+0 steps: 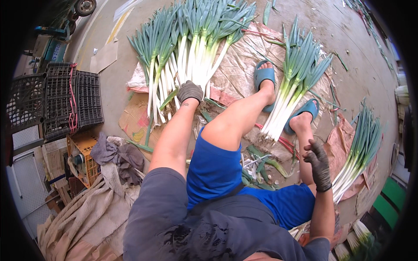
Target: The person sorts and cleans leeks by hand, peeling off the soiled outer layers and arranging the cleaned leeks into bunches on a tarp.
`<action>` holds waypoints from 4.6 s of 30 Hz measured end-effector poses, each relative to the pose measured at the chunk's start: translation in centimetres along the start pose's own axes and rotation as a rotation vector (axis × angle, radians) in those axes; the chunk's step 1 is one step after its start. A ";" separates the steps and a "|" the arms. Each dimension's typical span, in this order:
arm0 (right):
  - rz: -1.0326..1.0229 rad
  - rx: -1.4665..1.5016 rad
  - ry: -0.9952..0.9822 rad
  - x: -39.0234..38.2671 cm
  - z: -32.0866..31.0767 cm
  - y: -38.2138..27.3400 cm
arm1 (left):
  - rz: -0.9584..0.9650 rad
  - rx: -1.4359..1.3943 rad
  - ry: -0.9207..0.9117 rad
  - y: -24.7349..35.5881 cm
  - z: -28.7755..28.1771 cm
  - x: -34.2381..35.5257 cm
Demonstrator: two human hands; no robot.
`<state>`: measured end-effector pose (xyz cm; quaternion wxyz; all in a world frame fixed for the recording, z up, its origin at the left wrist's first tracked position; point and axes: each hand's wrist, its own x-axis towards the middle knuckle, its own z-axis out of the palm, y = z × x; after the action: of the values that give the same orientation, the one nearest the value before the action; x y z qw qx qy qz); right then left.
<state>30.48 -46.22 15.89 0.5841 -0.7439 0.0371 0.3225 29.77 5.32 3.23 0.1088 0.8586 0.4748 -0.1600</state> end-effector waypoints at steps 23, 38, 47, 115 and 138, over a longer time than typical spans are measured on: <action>-0.236 0.394 -0.577 -7.4 19.5 -7.7 | 0.040 -1.900 -1.194 -10.2 -17.7 -33.3; -0.167 0.764 0.436 6.3 -2.8 -13.9 | 0.699 -1.005 -0.854 13.1 -2.1 -37.5; -0.024 0.067 0.416 24.0 -6.6 3.2 | 0.478 -0.805 -0.780 18.0 22.8 -31.4; -0.164 -0.582 0.031 3.1 -3.0 1.7 | -0.301 -1.550 -0.606 -12.7 -3.7 2.2; -0.493 -0.482 0.202 10.5 4.7 -12.4 | 0.590 -0.980 -0.738 7.0 -0.3 -33.5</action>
<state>42.06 -34.76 20.39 0.4455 -0.8750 -0.1630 0.0963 19.10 -24.38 16.41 0.6791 0.6930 0.1700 -0.1723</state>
